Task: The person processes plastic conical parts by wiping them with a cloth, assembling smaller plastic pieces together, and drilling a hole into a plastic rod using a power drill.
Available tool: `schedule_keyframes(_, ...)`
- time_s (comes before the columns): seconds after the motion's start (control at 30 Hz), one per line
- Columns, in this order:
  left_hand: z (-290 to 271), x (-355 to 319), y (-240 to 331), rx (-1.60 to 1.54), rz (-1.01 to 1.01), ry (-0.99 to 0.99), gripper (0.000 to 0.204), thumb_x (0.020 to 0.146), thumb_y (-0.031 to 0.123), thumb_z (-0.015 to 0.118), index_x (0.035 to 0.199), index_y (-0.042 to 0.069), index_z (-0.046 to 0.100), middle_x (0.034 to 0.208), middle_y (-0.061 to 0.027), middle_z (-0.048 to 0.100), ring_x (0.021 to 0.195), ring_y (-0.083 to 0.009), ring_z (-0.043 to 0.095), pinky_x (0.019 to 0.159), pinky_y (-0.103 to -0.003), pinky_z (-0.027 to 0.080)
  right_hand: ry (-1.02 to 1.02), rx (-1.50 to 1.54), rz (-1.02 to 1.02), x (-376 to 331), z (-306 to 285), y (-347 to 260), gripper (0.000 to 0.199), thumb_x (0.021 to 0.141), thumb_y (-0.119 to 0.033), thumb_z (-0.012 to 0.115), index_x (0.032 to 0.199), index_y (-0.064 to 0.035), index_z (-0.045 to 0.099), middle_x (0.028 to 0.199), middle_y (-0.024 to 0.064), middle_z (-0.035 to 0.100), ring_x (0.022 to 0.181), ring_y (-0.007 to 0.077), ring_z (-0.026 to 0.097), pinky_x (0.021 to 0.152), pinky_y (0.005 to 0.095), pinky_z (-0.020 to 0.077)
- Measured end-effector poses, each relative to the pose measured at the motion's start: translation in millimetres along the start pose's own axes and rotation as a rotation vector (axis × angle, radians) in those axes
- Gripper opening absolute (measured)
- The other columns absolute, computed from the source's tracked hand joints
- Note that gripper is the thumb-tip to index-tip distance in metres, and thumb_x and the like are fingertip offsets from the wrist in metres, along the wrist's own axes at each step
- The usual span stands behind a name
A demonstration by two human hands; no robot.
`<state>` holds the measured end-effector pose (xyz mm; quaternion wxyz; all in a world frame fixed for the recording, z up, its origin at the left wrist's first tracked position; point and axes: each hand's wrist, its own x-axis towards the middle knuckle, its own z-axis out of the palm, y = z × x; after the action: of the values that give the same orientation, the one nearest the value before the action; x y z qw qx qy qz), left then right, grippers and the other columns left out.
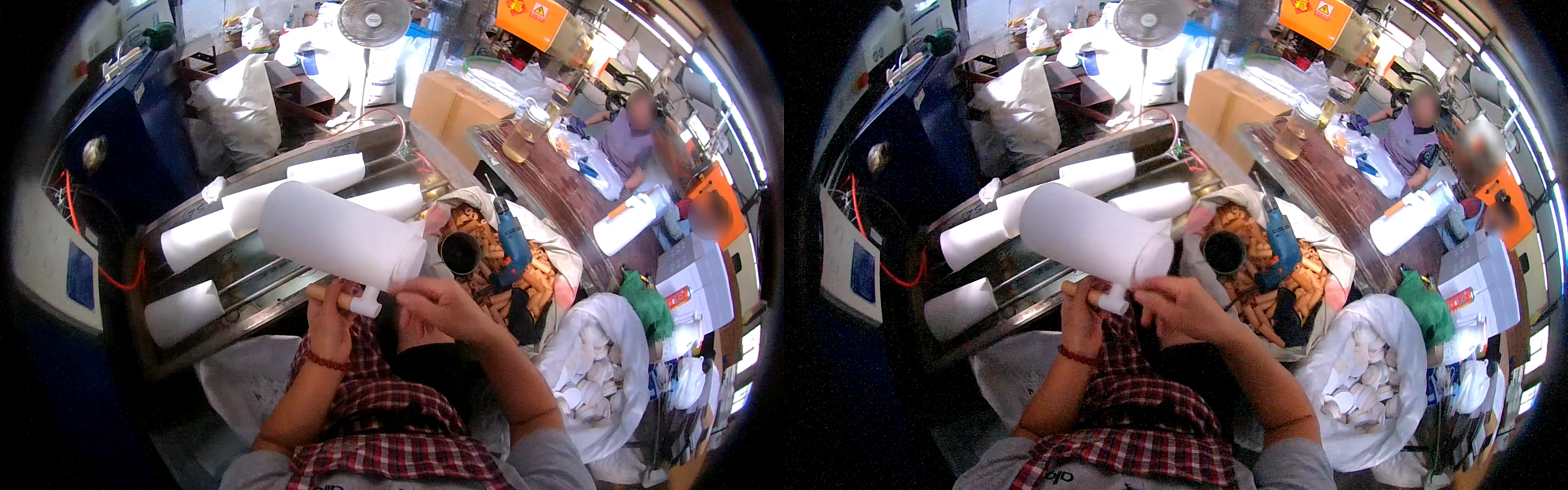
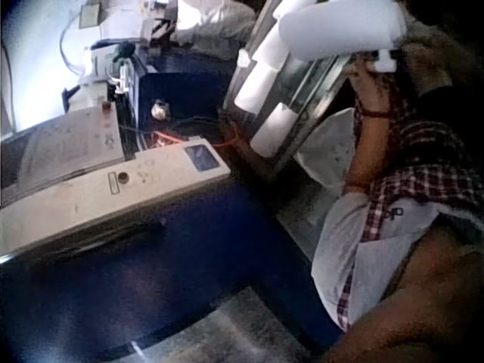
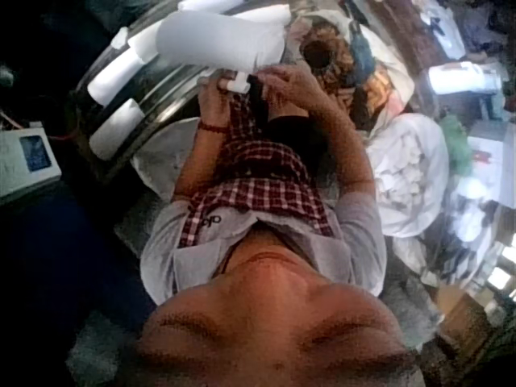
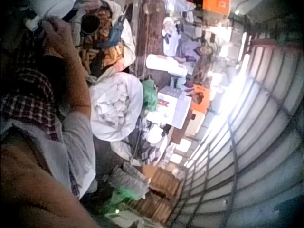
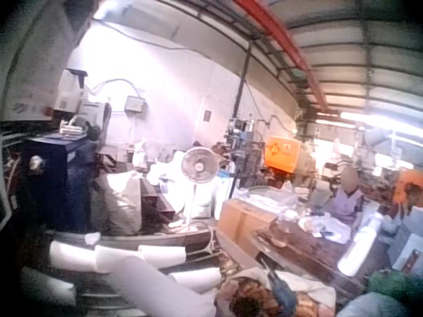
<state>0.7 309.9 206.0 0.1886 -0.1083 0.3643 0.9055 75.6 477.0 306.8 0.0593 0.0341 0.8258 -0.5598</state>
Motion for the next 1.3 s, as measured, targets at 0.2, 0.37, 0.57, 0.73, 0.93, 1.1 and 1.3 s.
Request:
schedule_keyframes(0.2,-1,-3,-4,-0.004,0.008,0.022,0.016,0.09,0.018,0.057,0.096,0.008,0.046,0.093,-0.0073,0.058,0.083,-0.0164,0.058,0.066,-0.03,0.05,0.362,-0.767,-0.086,2,-9,16,0.053,0.083,-0.018,0.059,0.132,-0.0045,0.041,0.078,0.0129,0.065,0.068,0.0247,0.064,0.062,0.0345,0.0502)
schedule_keyframes(0.37,-17,2,-9,0.067,0.027,-0.053,0.014,0.091,0.011,0.055,0.098,0.005,0.045,0.101,-0.0074,0.053,0.089,-0.0156,0.055,0.076,-0.033,0.05,0.296,-0.545,-0.014,-6,4,39,0.047,0.086,-0.035,0.06,0.119,-0.003,0.049,0.075,0.0128,0.062,0.067,0.0236,0.061,0.058,0.0355,0.0479)
schedule_keyframes(0.57,-29,5,-14,0.571,0.589,-0.131,0.016,0.09,0.008,0.055,0.098,0.005,0.042,0.093,-0.0044,0.047,0.083,-0.0114,0.048,0.078,-0.027,0.044,0.168,0.644,0.385,-8,35,86,0.044,0.095,-0.044,0.045,0.101,-0.002,0.057,0.058,0.0037,0.052,0.043,0.0106,0.04,0.041,0.0241,0.0329)
schedule_keyframes(0.73,-43,22,24,0.69,0.178,-0.23,0.02,0.089,0.006,0.05,0.106,0.001,0.041,0.093,-0.008,0.054,0.077,-0.0125,0.056,0.066,-0.026,0.048,-0.309,0.317,0.348,-35,27,85,0.045,0.095,-0.041,0.045,0.105,-0.0007,0.061,0.082,0.0098,0.066,0.065,0.0142,0.062,0.059,0.0244,0.0494)
schedule_keyframes(0.93,-38,46,68,1.148,-0.332,-0.78,0.019,0.092,0.022,0.053,0.091,0.003,0.05,0.072,-0.0045,0.056,0.054,-0.0125,0.053,0.047,-0.026,0.046,0.418,0.298,0.361,-88,-104,126,0.029,0.093,-0.025,0.051,0.109,-0.0022,0.058,0.089,0.0081,0.066,0.069,0.0142,0.063,0.06,0.0258,0.0508)
schedule_keyframes(1.1,-14,72,-6,1.819,-0.333,-1.281,0.031,0.091,0.032,0.054,0.091,0.001,0.058,0.073,-0.0061,0.058,0.079,-0.0189,0.061,0.071,-0.033,0.049,0.711,0.282,0.451,-94,-206,239,0.036,0.088,-0.033,0.058,0.103,0.0006,0.058,0.092,0.0109,0.064,0.076,0.0188,0.064,0.059,0.0291,0.0532)
schedule_keyframes(1.3,63,82,-41,1.869,0.338,-1.414,0.038,0.088,0.037,0.057,0.109,0.006,0.061,0.108,-0.0154,0.059,0.095,-0.0308,0.059,0.079,-0.039,0.048,0.657,0.341,0.646,-58,-234,265,0.05,0.081,-0.038,0.066,0.113,-0.0022,0.051,0.095,0.013,0.063,0.077,0.0225,0.064,0.062,0.0323,0.0554)
